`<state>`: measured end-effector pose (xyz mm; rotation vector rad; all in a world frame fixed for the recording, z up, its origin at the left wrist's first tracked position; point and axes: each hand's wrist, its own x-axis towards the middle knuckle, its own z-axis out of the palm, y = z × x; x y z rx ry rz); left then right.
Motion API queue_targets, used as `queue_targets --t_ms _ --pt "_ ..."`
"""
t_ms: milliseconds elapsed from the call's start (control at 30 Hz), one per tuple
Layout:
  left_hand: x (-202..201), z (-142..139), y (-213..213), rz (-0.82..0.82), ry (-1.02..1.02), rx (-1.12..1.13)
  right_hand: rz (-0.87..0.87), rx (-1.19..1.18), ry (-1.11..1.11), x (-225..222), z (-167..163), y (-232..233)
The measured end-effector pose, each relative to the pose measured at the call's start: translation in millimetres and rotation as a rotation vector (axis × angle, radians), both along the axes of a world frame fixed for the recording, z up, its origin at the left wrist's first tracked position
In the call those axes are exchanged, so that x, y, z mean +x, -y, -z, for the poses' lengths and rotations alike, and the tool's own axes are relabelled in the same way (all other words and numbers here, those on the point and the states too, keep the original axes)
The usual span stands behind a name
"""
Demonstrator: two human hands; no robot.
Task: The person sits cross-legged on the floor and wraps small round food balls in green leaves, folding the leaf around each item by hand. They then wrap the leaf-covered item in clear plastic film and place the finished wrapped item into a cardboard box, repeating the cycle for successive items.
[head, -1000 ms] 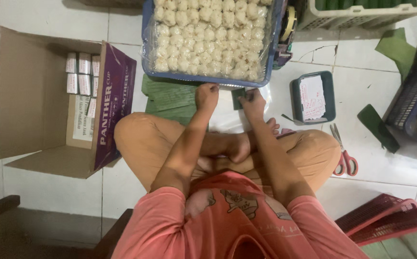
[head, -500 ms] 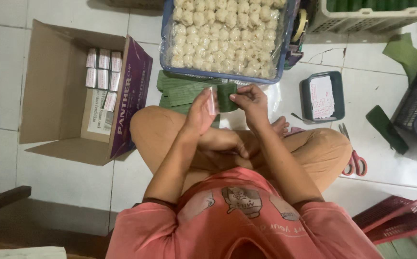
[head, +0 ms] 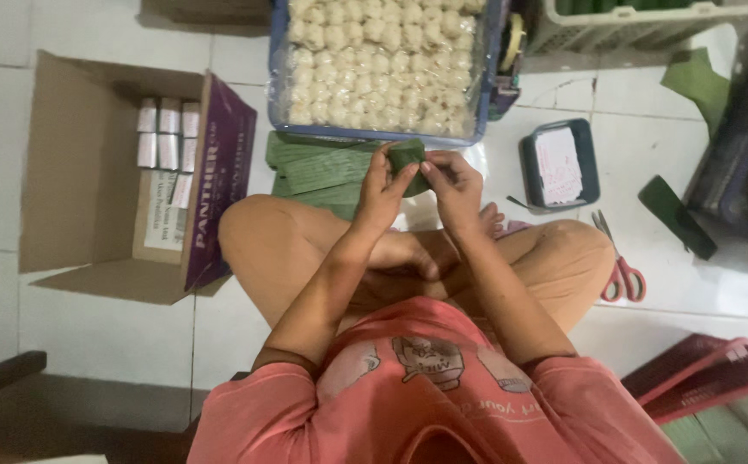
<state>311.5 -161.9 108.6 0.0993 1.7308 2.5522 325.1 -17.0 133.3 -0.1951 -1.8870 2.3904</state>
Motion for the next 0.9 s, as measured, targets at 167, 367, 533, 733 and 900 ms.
queue_targets --t_ms 167,367,533,733,900 --pt "2 34 -16 -0.004 0.185 -0.222 -0.057 0.419 -0.046 6 36 -32" --pt "10 46 -18 0.05 0.504 0.194 0.207 0.863 0.095 -35 74 -164" --pt "6 35 -20 0.13 0.592 0.467 0.284 1.323 0.497 -55 123 -240" --pt "-2 10 -35 0.151 0.569 0.42 0.509 1.299 0.441 -59 160 -235" --pt "1 3 -30 0.108 0.351 0.23 0.555 1.191 0.455 -53 147 -246"
